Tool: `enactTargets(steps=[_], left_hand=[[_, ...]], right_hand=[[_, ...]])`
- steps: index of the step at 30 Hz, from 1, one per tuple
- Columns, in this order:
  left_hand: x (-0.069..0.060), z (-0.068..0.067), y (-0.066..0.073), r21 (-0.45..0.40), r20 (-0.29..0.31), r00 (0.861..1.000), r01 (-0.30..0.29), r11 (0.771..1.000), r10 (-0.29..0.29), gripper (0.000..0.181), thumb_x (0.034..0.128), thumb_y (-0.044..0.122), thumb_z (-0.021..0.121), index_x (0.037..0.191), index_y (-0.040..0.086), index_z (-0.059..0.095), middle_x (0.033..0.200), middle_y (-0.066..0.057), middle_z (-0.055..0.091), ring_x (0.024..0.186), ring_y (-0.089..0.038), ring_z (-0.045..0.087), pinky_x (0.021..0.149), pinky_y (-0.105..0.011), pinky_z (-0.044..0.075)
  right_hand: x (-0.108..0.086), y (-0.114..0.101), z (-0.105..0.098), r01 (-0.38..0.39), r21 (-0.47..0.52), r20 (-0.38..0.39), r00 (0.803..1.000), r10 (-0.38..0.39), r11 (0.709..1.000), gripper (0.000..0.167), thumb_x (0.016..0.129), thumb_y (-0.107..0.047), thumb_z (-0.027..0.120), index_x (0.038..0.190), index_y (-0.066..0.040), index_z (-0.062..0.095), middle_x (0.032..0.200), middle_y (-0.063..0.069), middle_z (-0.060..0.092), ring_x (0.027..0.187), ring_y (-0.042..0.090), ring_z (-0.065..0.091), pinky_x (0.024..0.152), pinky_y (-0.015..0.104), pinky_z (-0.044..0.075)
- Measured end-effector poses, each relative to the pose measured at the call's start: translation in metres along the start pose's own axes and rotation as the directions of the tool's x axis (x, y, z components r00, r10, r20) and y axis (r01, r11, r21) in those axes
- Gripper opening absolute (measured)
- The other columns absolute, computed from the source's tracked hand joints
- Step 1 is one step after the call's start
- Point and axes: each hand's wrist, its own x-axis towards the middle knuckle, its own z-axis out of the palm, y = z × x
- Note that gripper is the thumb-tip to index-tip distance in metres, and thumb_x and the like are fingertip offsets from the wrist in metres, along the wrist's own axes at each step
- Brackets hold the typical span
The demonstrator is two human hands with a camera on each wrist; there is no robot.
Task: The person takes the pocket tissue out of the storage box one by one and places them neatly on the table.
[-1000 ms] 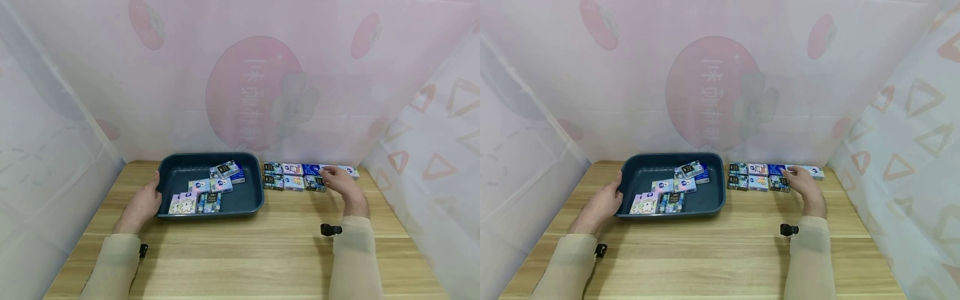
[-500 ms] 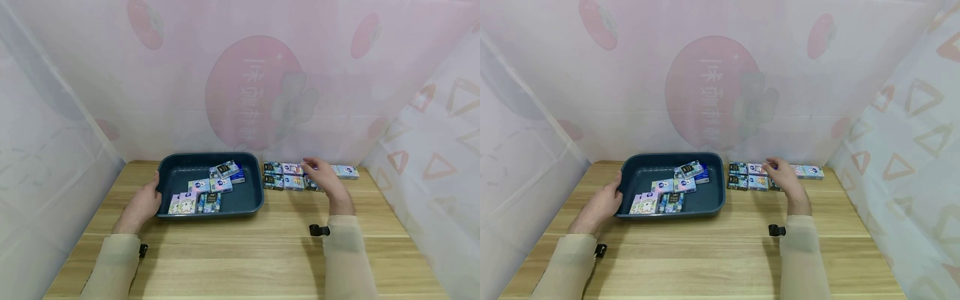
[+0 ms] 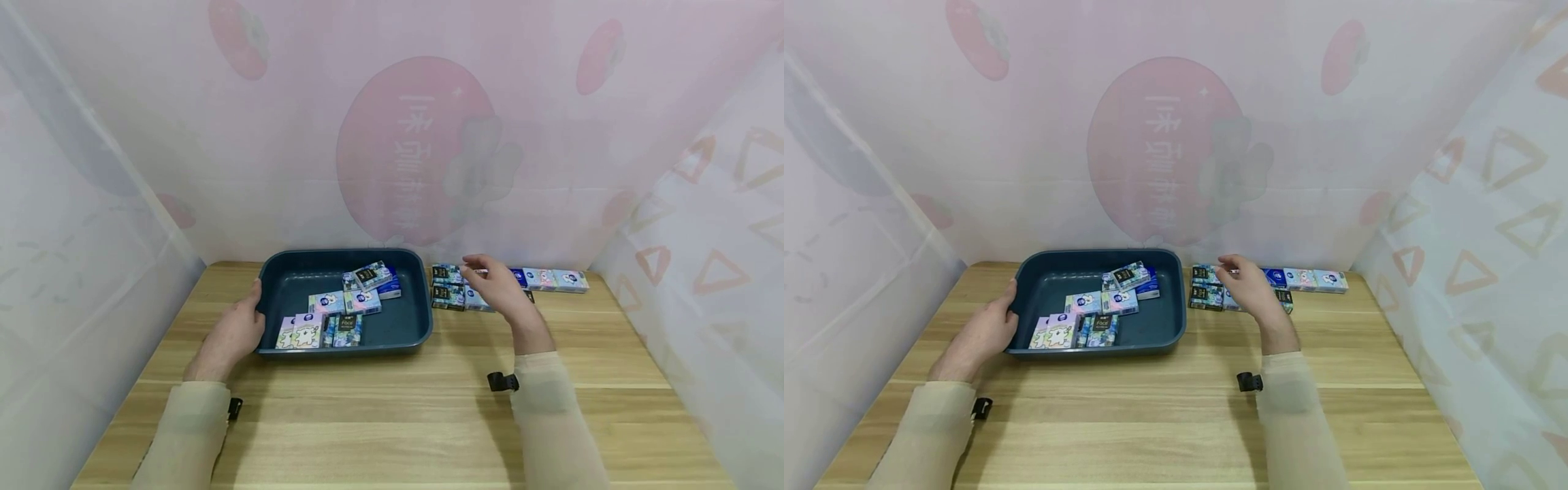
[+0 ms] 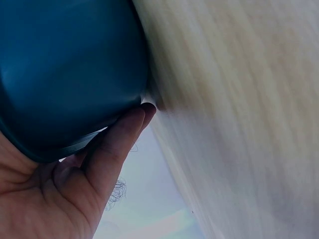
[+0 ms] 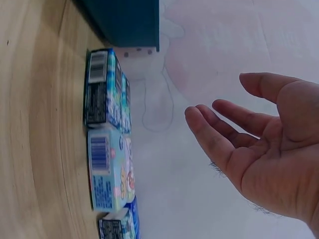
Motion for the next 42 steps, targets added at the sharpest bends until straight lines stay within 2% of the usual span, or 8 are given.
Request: enactTargets(steps=[6, 15, 20, 25, 30, 38, 39, 42], left_hand=[[0.002, 0.001, -0.002, 0.003, -0.001, 1.000, 0.001, 1.000, -0.001, 0.077, 0.1153, 0.006, 0.045, 0.184, -0.008, 0.013, 0.084, -0.013, 0.052, 0.055, -0.019, 0.047, 0.056, -0.038, 0.044], [0.002, 0.001, -0.002, 0.010, -0.003, 1.000, -0.005, 1.000, 0.005, 0.078, 0.1154, 0.006, 0.046, 0.184, -0.008, 0.013, 0.085, -0.012, 0.053, 0.057, -0.019, 0.048, 0.058, -0.038, 0.044], [0.001, 0.000, -0.001, 0.014, -0.005, 1.000, -0.010, 1.000, 0.010, 0.077, 0.1154, 0.005, 0.047, 0.184, -0.009, 0.013, 0.094, -0.021, 0.062, 0.060, -0.021, 0.049, 0.059, -0.039, 0.043], [0.001, -0.001, 0.000, 0.017, 0.003, 1.000, 0.005, 1.000, -0.005, 0.078, 0.1164, 0.006, 0.046, 0.184, -0.008, 0.011, 0.100, -0.025, 0.064, 0.060, -0.021, 0.050, 0.060, -0.038, 0.045], [0.001, -0.002, 0.001, 0.019, 0.013, 1.000, 0.016, 1.000, -0.016, 0.078, 0.1169, 0.007, 0.045, 0.185, -0.007, 0.010, 0.094, -0.018, 0.060, 0.060, -0.020, 0.051, 0.060, -0.038, 0.046], [0.000, -0.003, 0.002, 0.016, 0.018, 1.000, 0.016, 1.000, -0.016, 0.078, 0.1166, 0.006, 0.045, 0.185, -0.007, 0.009, 0.090, -0.016, 0.057, 0.061, -0.020, 0.052, 0.060, -0.038, 0.046], [0.000, -0.003, 0.002, 0.016, 0.018, 1.000, 0.015, 1.000, -0.016, 0.078, 0.1167, 0.006, 0.046, 0.185, -0.008, 0.009, 0.091, -0.016, 0.058, 0.061, -0.020, 0.052, 0.060, -0.038, 0.046], [-0.001, -0.003, 0.002, 0.017, 0.018, 1.000, 0.016, 1.000, -0.016, 0.078, 0.1167, 0.006, 0.046, 0.184, -0.008, 0.009, 0.091, -0.016, 0.058, 0.061, -0.020, 0.052, 0.060, -0.038, 0.046]], right_hand=[[0.004, -0.011, 0.020, 0.070, -0.005, -0.007, 0.998, -0.070, 0.998, 0.055, 0.125, -0.033, 0.057, 0.174, -0.007, 0.054, 0.173, 0.023, 0.060, 0.155, 0.048, 0.063, 0.125, 0.066, 0.055], [0.014, -0.032, 0.056, 0.130, 0.021, -0.011, 0.992, -0.129, 0.991, 0.050, 0.123, -0.029, 0.062, 0.168, -0.007, 0.060, 0.167, 0.022, 0.066, 0.153, 0.044, 0.065, 0.122, 0.062, 0.059], [0.023, -0.040, 0.077, 0.145, 0.025, -0.009, 0.989, -0.145, 0.989, 0.047, 0.123, -0.026, 0.062, 0.165, -0.006, 0.063, 0.166, 0.023, 0.066, 0.150, 0.042, 0.068, 0.120, 0.061, 0.061], [0.033, -0.045, 0.095, 0.142, 0.025, 0.003, 0.990, -0.142, 0.990, 0.049, 0.122, -0.023, 0.063, 0.168, -0.007, 0.060, 0.170, 0.023, 0.063, 0.155, 0.040, 0.066, 0.123, 0.060, 0.060], [0.041, -0.048, 0.110, 0.148, 0.039, 0.017, 0.989, -0.148, 0.988, 0.053, 0.121, -0.021, 0.065, 0.171, -0.007, 0.056, 0.174, 0.022, 0.059, 0.158, 0.041, 0.064, 0.124, 0.060, 0.059], [0.058, -0.054, 0.126, 0.167, -0.047, 0.051, 0.985, -0.165, 0.985, 0.060, 0.120, -0.022, 0.067, 0.176, -0.006, 0.052, 0.181, 0.021, 0.051, 0.164, 0.045, 0.056, 0.130, 0.063, 0.052], [0.061, -0.054, 0.128, 0.165, -0.053, 0.065, 0.985, -0.161, 0.985, 0.061, 0.119, -0.022, 0.067, 0.177, -0.006, 0.051, 0.183, 0.022, 0.049, 0.165, 0.045, 0.054, 0.131, 0.064, 0.051], [0.084, -0.034, 0.140, 0.178, -0.090, 0.089, 0.981, -0.170, 0.980, 0.064, 0.118, -0.028, 0.068, 0.178, -0.013, 0.050, 0.187, 0.020, 0.043, 0.169, 0.042, 0.050, 0.133, 0.063, 0.049]])
